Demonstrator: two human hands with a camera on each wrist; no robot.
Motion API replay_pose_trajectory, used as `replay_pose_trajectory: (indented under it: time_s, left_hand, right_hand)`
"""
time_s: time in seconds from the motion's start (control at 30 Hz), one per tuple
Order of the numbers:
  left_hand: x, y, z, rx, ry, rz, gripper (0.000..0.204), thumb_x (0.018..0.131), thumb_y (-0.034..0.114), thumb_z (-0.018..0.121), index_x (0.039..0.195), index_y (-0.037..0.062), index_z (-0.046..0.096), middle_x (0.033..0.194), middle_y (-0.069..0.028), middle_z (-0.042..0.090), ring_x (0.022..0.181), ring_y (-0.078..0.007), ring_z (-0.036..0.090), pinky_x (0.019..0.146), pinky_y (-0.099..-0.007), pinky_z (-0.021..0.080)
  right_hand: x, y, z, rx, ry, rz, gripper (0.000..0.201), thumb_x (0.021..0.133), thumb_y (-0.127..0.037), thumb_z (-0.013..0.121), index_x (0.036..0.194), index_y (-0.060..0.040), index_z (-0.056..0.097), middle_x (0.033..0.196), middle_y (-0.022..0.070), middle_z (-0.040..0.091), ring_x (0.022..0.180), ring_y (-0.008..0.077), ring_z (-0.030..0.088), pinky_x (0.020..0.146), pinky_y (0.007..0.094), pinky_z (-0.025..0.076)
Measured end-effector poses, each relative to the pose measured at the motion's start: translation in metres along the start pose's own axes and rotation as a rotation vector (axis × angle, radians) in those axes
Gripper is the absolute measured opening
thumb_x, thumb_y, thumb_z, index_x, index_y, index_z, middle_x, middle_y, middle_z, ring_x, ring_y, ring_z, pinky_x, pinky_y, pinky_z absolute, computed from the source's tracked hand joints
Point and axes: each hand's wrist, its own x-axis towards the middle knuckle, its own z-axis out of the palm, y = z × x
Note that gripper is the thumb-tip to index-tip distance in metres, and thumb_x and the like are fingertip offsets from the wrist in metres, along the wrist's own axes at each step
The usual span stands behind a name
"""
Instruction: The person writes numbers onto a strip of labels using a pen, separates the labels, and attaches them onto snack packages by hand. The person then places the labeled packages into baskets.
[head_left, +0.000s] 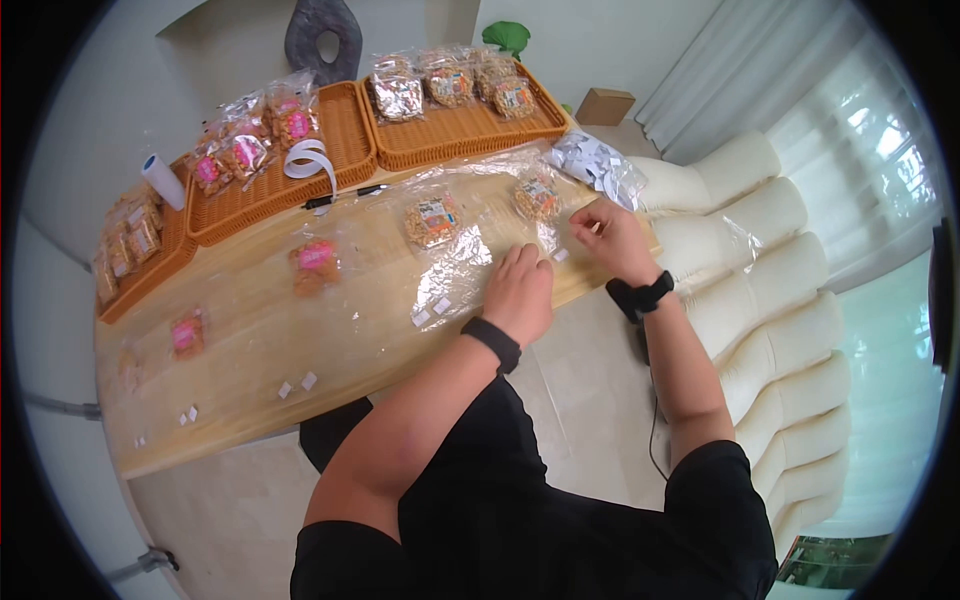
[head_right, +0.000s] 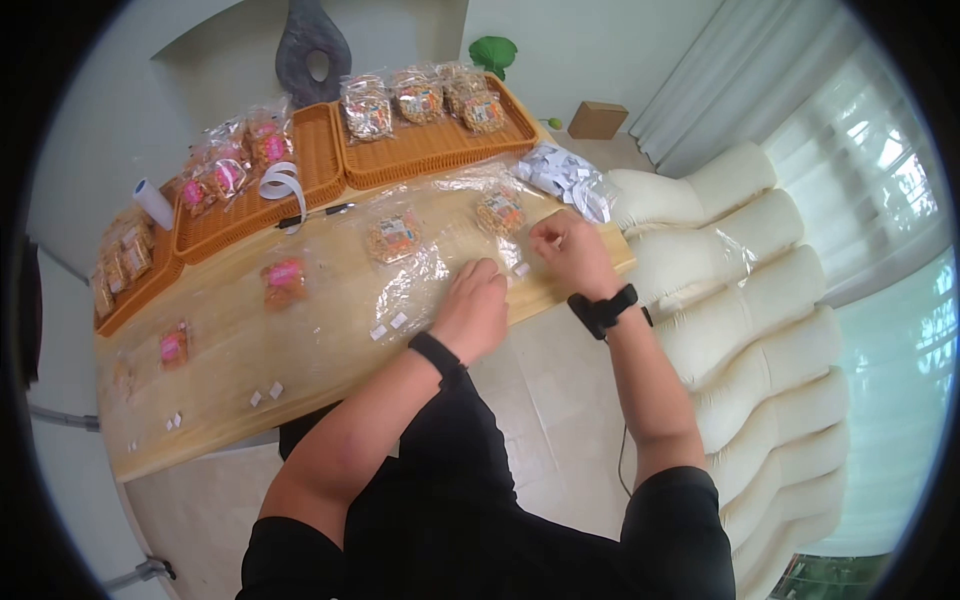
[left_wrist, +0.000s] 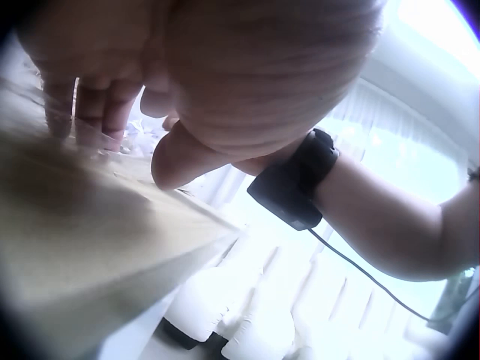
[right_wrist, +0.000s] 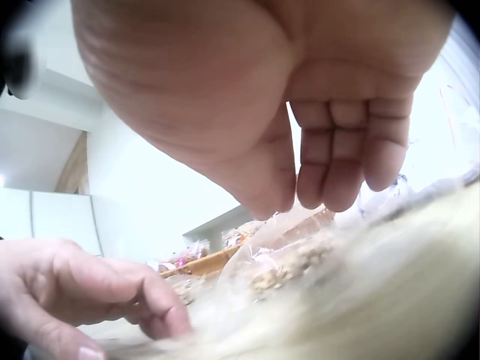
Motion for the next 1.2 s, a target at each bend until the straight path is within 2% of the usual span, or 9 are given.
replay_pose_trajectory:
  time_s: [0.03, 0.07, 0.13, 0.23, 0.47, 0.7, 0.87, 1.0, 1.2]
  left_hand:
    - [-0.006, 0.001, 0.003, 0.006, 0.036, 0.036, 0.013, 0.079, 0.001, 0.061, 0.090, -0.0034, 0.066, 0.107, -0.0178, 0.058, 0.108, -0.0342, 0.054, 0.095, -0.0433, 0.044]
    - [-0.012, 0.002, 0.005, 0.011, 0.072, 0.072, 0.017, 0.077, 0.001, 0.059, 0.092, -0.0036, 0.066, 0.107, -0.0173, 0.058, 0.108, -0.0334, 0.054, 0.095, -0.0424, 0.043]
    - [-0.023, 0.005, 0.006, 0.009, 0.117, 0.082, 0.016, 0.078, -0.001, 0.058, 0.091, -0.0059, 0.064, 0.116, -0.0204, 0.058, 0.115, -0.0356, 0.053, 0.101, -0.0431, 0.042]
    - [-0.029, 0.008, 0.000, 0.038, 0.121, 0.107, 0.017, 0.078, -0.002, 0.058, 0.092, -0.0076, 0.064, 0.124, -0.0231, 0.056, 0.122, -0.0370, 0.051, 0.107, -0.0440, 0.040]
    - [-0.029, 0.003, 0.005, 0.081, 0.097, 0.100, 0.026, 0.079, 0.008, 0.069, 0.099, -0.0079, 0.065, 0.135, -0.0217, 0.053, 0.127, -0.0370, 0.049, 0.108, -0.0458, 0.040]
    - [-0.029, 0.003, 0.000, 0.062, 0.081, 0.099, 0.029, 0.078, 0.011, 0.072, 0.099, -0.0073, 0.065, 0.135, -0.0214, 0.054, 0.125, -0.0369, 0.050, 0.107, -0.0461, 0.040]
    - [-0.019, 0.009, -0.002, 0.078, 0.060, 0.129, 0.027, 0.077, 0.015, 0.074, 0.094, -0.0033, 0.066, 0.136, -0.0185, 0.055, 0.116, -0.0333, 0.052, 0.099, -0.0442, 0.041]
    - [-0.014, 0.006, 0.003, 0.137, 0.041, 0.164, 0.025, 0.076, 0.020, 0.076, 0.090, 0.0006, 0.067, 0.137, -0.0153, 0.056, 0.111, -0.0296, 0.051, 0.094, -0.0421, 0.040]
    - [-0.017, 0.006, 0.003, 0.224, -0.003, 0.164, 0.031, 0.075, 0.022, 0.077, 0.095, 0.0005, 0.068, 0.141, -0.0142, 0.053, 0.116, -0.0305, 0.049, 0.098, -0.0430, 0.038]
  right_hand:
    - [-0.008, -0.007, 0.002, -0.081, 0.068, -0.105, 0.011, 0.082, -0.005, 0.073, 0.093, -0.0031, 0.071, 0.088, 0.0089, 0.065, 0.081, 0.0230, 0.064, 0.072, 0.0349, 0.051]
    - [-0.015, -0.011, 0.003, -0.082, 0.068, -0.091, 0.011, 0.082, -0.005, 0.073, 0.093, -0.0031, 0.071, 0.088, 0.0089, 0.065, 0.081, 0.0230, 0.064, 0.072, 0.0349, 0.051]
    - [-0.024, -0.015, 0.004, -0.246, 0.254, -0.084, 0.011, 0.081, -0.003, 0.073, 0.092, -0.0030, 0.070, 0.090, 0.0100, 0.064, 0.088, 0.0281, 0.063, 0.077, 0.0364, 0.051]
    - [-0.027, -0.015, 0.007, -0.109, 0.156, -0.225, 0.011, 0.079, -0.003, 0.073, 0.090, -0.0040, 0.070, 0.087, 0.0119, 0.064, 0.088, 0.0318, 0.062, 0.076, 0.0397, 0.051]
    - [-0.035, -0.002, 0.022, -0.098, -0.026, -0.026, 0.008, 0.083, -0.008, 0.072, 0.089, -0.0038, 0.071, 0.085, 0.0113, 0.063, 0.085, 0.0310, 0.063, 0.074, 0.0397, 0.052]
    - [-0.041, -0.001, 0.019, -0.090, -0.002, 0.043, 0.009, 0.082, -0.008, 0.073, 0.089, -0.0038, 0.071, 0.082, 0.0113, 0.062, 0.084, 0.0310, 0.063, 0.073, 0.0398, 0.051]
    - [-0.036, -0.005, 0.027, -0.077, 0.091, -0.078, 0.009, 0.082, -0.007, 0.072, 0.089, -0.0042, 0.071, 0.082, 0.0122, 0.062, 0.084, 0.0327, 0.062, 0.074, 0.0413, 0.050]
    - [-0.036, 0.000, 0.032, -0.067, 0.029, -0.094, 0.009, 0.082, -0.006, 0.072, 0.090, -0.0045, 0.071, 0.084, 0.0123, 0.063, 0.084, 0.0331, 0.062, 0.074, 0.0413, 0.050]
    - [-0.038, 0.001, 0.031, -0.001, 0.014, -0.017, 0.010, 0.082, -0.005, 0.073, 0.092, -0.0047, 0.070, 0.086, 0.0117, 0.063, 0.084, 0.0316, 0.062, 0.074, 0.0395, 0.051]
